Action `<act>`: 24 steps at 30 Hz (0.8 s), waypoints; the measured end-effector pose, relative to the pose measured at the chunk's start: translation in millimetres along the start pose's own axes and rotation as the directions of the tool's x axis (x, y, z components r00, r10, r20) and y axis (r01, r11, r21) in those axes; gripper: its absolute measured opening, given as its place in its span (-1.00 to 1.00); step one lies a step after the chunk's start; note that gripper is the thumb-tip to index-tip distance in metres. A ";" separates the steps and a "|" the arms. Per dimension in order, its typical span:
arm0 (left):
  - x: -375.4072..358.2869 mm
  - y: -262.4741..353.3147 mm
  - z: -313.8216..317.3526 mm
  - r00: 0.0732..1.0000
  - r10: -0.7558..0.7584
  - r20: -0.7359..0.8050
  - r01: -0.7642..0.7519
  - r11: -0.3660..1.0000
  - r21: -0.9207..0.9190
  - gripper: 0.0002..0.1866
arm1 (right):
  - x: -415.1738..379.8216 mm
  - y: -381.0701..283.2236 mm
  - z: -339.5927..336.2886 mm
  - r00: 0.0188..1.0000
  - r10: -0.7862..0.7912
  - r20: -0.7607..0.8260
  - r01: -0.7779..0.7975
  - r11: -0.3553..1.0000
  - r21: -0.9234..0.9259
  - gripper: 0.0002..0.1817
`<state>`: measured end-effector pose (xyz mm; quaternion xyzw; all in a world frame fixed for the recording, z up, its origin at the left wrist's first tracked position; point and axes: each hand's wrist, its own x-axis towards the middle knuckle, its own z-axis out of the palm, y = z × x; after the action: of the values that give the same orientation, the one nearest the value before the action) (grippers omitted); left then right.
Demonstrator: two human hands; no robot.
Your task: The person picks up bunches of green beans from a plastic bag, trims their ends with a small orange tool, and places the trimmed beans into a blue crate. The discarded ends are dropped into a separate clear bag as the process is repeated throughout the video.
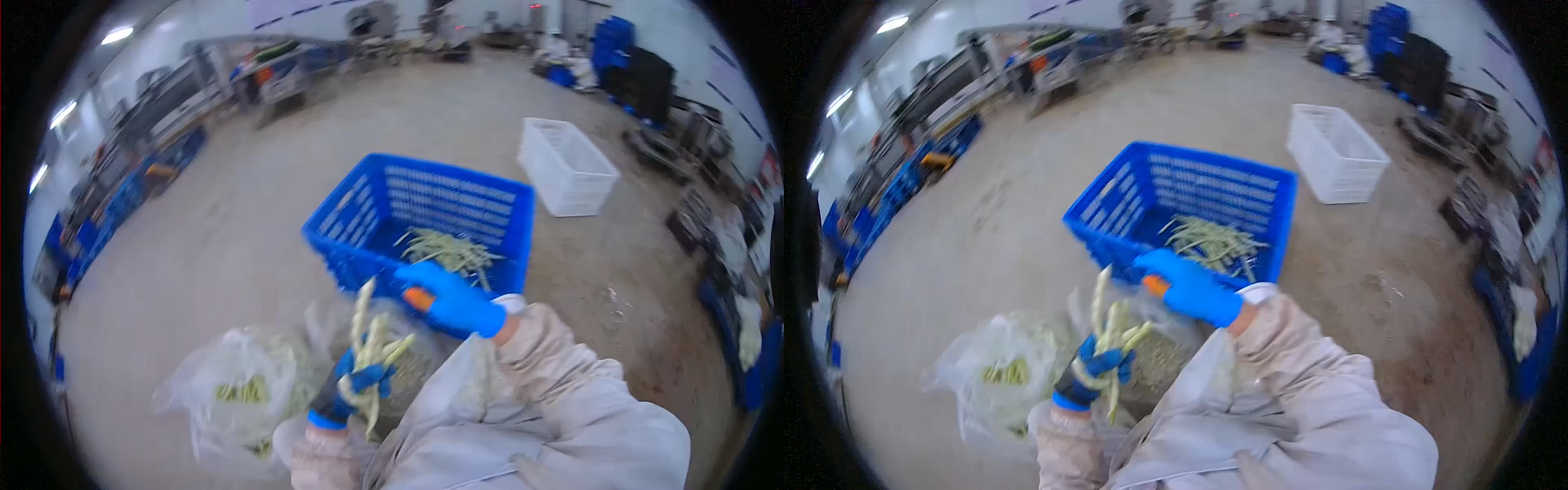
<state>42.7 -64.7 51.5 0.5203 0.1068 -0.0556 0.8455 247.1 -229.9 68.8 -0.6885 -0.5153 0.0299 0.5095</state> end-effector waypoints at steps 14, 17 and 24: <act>-2.2 14.2 6.4 0.998 -0.016 0.063 0.006 0.987 0.161 -0.28 | 34.3 -14.8 -0.3 0.947 -0.248 0.203 0.284 0.944 -0.169 -0.72; 7.7 -6.0 -16.3 0.993 -0.094 0.065 0.085 0.988 0.131 -0.33 | 31.4 -16.0 -12.1 0.896 -0.288 0.339 0.390 0.876 -0.284 -0.80; 8.3 -17.2 -25.6 0.973 -0.185 0.139 0.182 0.983 0.029 -0.35 | 8.3 -12.2 -19.1 0.792 -0.265 0.549 0.411 0.897 -0.160 -0.86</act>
<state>44.1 -49.4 23.5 0.5097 0.0937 -0.1711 0.8379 253.6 -237.2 91.0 -0.6136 -0.7470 0.0492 0.2511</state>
